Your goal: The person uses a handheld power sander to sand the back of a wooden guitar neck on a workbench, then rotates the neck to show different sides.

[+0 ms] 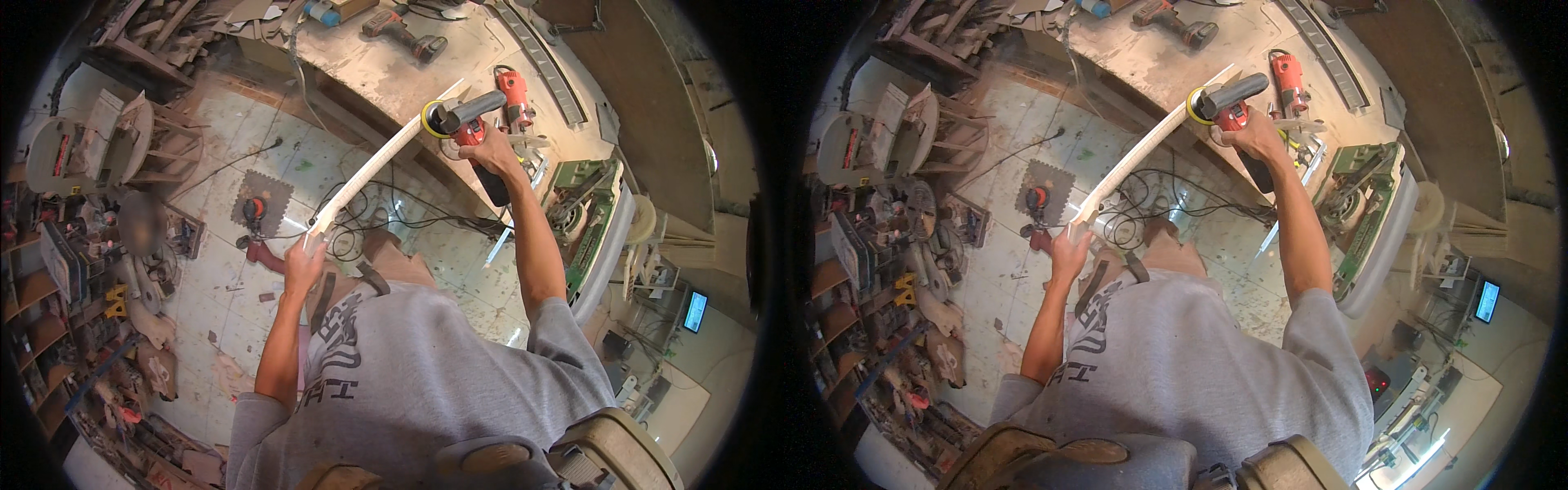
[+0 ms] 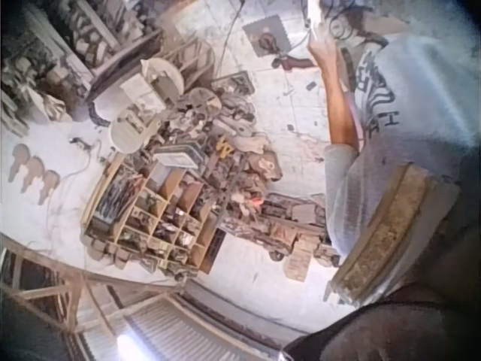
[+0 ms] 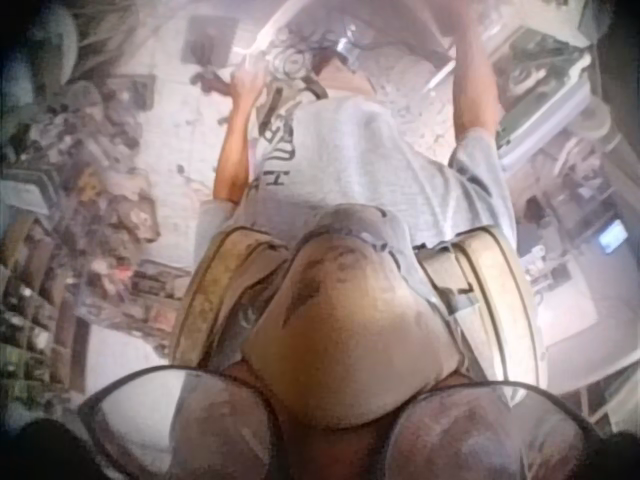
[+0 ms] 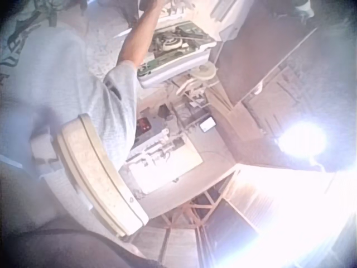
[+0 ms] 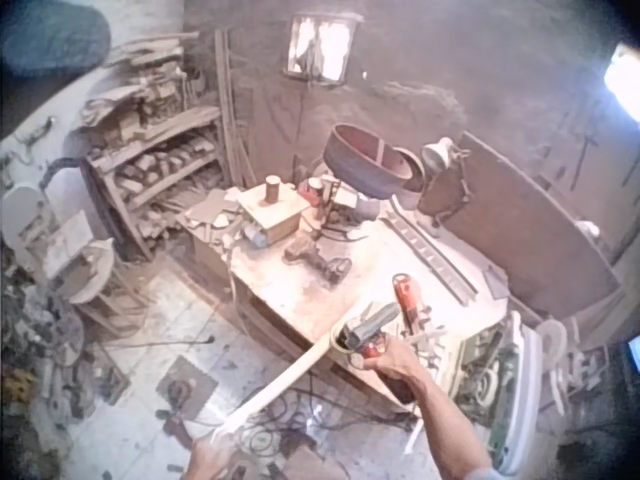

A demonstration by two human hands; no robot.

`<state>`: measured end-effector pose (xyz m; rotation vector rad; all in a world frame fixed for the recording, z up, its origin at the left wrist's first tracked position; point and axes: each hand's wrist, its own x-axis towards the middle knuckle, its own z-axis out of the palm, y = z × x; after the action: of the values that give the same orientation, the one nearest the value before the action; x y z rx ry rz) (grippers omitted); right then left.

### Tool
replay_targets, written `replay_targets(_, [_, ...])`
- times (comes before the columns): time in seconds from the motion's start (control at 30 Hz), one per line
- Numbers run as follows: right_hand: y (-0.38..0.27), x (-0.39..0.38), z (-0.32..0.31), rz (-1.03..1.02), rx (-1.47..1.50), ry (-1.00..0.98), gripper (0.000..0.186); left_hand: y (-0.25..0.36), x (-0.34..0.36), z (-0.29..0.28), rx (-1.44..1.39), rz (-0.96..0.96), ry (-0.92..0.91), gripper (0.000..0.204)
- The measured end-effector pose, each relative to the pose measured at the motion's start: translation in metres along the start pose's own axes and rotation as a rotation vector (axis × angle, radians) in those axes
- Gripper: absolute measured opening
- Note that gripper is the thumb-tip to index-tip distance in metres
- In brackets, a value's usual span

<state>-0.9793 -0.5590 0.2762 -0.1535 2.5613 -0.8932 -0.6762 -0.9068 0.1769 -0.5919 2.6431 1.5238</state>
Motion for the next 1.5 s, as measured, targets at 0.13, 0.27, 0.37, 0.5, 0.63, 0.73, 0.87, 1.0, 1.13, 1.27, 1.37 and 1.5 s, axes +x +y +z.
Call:
replay_targets(0.13, [-0.002,-0.013,0.016,-0.141,-0.012,0.005,0.071,0.010,0.001,-0.002,-0.019,-0.046,-0.025,0.032])
replay_targets(0.27, [-0.026,-0.046,0.053,-0.168,-0.088,-0.102,0.074,0.005,0.001,-0.001,-0.022,-0.038,-0.022,0.028])
replay_targets(0.37, [-0.054,-0.067,0.066,-0.207,-0.064,-0.208,0.075,0.002,0.002,-0.001,-0.042,-0.129,-0.054,0.031])
replay_targets(0.5, [-0.053,-0.060,0.066,-0.185,-0.095,-0.209,0.075,-0.003,0.002,-0.001,-0.053,-0.190,-0.059,0.033])
replay_targets(0.63, [-0.029,-0.027,0.041,-0.100,-0.065,-0.110,0.072,0.003,0.003,-0.001,-0.086,-0.239,-0.082,0.033])
replay_targets(0.73, [-0.002,0.007,0.022,-0.011,-0.035,-0.086,0.068,0.000,0.002,0.001,-0.105,-0.265,-0.080,0.034])
replay_targets(0.87, [0.014,0.029,0.005,0.011,-0.093,-0.044,0.067,-0.004,-0.003,0.005,-0.096,-0.261,-0.073,0.036])
replay_targets(1.0, [-0.009,0.005,0.015,-0.046,-0.058,-0.088,0.068,-0.003,-0.004,0.006,-0.047,-0.154,-0.031,0.036])
replay_targets(1.13, [-0.030,-0.042,0.044,-0.114,-0.109,-0.114,0.073,0.003,0.001,0.003,0.039,-0.080,-0.018,0.036])
replay_targets(1.27, [-0.065,-0.077,0.064,-0.191,-0.118,-0.250,0.073,-0.009,0.001,0.004,0.089,-0.015,0.003,0.038])
replay_targets(1.37, [-0.070,-0.080,0.066,-0.131,-0.130,-0.257,0.068,-0.008,0.003,0.005,0.095,-0.020,-0.026,0.040])
replay_targets(1.5, [-0.049,-0.058,0.046,-0.089,-0.088,-0.173,0.077,-0.017,0.002,0.005,0.106,0.032,0.005,0.042])
